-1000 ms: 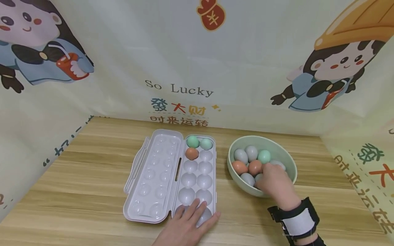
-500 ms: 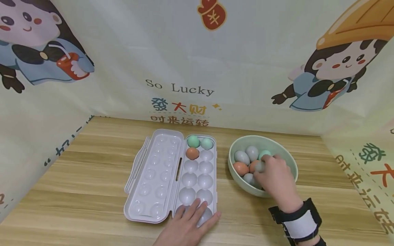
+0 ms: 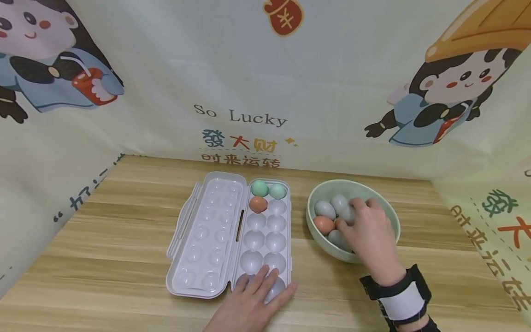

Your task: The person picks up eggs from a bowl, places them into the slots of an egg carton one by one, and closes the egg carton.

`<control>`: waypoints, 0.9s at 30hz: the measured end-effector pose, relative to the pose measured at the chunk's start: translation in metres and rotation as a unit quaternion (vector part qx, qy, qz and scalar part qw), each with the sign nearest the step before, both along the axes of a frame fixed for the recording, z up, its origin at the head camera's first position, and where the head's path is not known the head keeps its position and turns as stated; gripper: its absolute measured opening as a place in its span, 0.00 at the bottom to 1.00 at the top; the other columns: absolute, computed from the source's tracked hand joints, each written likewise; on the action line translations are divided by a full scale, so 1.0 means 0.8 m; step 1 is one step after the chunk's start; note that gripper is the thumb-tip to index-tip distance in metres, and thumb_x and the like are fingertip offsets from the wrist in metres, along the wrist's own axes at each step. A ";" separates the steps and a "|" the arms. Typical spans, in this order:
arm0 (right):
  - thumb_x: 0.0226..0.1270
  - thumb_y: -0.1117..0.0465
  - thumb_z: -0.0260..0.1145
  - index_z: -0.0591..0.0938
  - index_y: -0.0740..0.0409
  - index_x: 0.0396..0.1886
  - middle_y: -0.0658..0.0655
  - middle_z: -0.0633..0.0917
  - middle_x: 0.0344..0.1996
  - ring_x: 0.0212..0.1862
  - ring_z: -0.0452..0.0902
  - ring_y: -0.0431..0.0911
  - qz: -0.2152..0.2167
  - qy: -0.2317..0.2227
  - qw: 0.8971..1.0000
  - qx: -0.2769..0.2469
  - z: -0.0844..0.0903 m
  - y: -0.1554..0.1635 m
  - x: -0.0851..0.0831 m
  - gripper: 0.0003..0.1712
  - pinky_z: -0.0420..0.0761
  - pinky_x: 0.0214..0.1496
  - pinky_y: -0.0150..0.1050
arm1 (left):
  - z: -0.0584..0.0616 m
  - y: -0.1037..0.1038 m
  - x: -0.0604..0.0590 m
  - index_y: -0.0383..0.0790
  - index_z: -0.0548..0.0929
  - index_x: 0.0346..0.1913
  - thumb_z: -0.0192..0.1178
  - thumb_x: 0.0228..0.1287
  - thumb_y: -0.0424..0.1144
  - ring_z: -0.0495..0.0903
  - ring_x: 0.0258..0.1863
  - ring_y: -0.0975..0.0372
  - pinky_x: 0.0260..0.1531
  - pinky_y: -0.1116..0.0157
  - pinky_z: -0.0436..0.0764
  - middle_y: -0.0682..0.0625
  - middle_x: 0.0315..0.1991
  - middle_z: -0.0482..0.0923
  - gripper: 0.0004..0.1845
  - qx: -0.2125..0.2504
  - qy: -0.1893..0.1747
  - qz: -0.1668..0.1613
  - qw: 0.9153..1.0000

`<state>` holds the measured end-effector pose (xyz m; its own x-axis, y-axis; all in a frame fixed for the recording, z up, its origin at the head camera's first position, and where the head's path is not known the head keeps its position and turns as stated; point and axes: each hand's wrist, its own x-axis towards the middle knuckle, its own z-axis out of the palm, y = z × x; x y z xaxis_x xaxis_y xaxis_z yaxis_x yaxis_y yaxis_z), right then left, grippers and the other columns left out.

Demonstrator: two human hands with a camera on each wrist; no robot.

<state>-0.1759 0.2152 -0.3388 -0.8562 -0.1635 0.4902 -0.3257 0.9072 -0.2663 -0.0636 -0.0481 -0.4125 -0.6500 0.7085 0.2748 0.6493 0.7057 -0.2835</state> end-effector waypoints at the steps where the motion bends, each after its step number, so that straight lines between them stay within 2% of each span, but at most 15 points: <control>1: 0.48 0.58 0.77 0.82 0.75 0.38 0.72 0.80 0.30 0.32 0.77 0.61 0.000 0.002 1.000 0.001 0.000 0.000 0.000 0.25 0.75 0.29 0.56 | 0.000 0.000 0.000 0.58 0.71 0.70 0.44 0.57 0.77 0.72 0.60 0.51 0.45 0.55 0.76 0.44 0.60 0.74 0.42 0.002 -0.001 0.000 1.000; 5: 0.48 0.58 0.77 0.82 0.75 0.38 0.72 0.80 0.31 0.32 0.77 0.61 -0.001 0.003 1.000 0.002 0.002 -0.002 0.000 0.25 0.75 0.28 0.56 | 0.001 -0.001 -0.001 0.58 0.71 0.70 0.44 0.56 0.78 0.72 0.61 0.50 0.45 0.54 0.76 0.43 0.60 0.74 0.44 0.006 -0.013 -0.001 1.000; 20: 0.51 0.59 0.76 0.82 0.76 0.42 0.74 0.79 0.34 0.29 0.77 0.59 -0.008 -0.021 1.000 0.000 0.003 -0.006 0.004 0.26 0.77 0.27 0.55 | 0.002 -0.002 -0.001 0.57 0.70 0.71 0.44 0.57 0.78 0.71 0.61 0.50 0.45 0.54 0.76 0.43 0.61 0.73 0.44 0.002 -0.013 -0.005 1.000; 27: 0.49 0.61 0.77 0.80 0.77 0.43 0.75 0.78 0.34 0.28 0.77 0.59 -0.004 -0.024 1.000 -0.005 0.002 -0.008 0.003 0.27 0.76 0.25 0.54 | 0.003 -0.002 -0.001 0.57 0.70 0.71 0.44 0.56 0.78 0.71 0.61 0.50 0.45 0.54 0.77 0.43 0.61 0.73 0.44 0.002 -0.018 -0.004 1.000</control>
<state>-0.1736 0.2090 -0.3370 -0.8797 -0.1514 0.4507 -0.3051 0.9068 -0.2908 -0.0641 -0.0497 -0.4098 -0.6545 0.7119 0.2546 0.6640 0.7023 -0.2568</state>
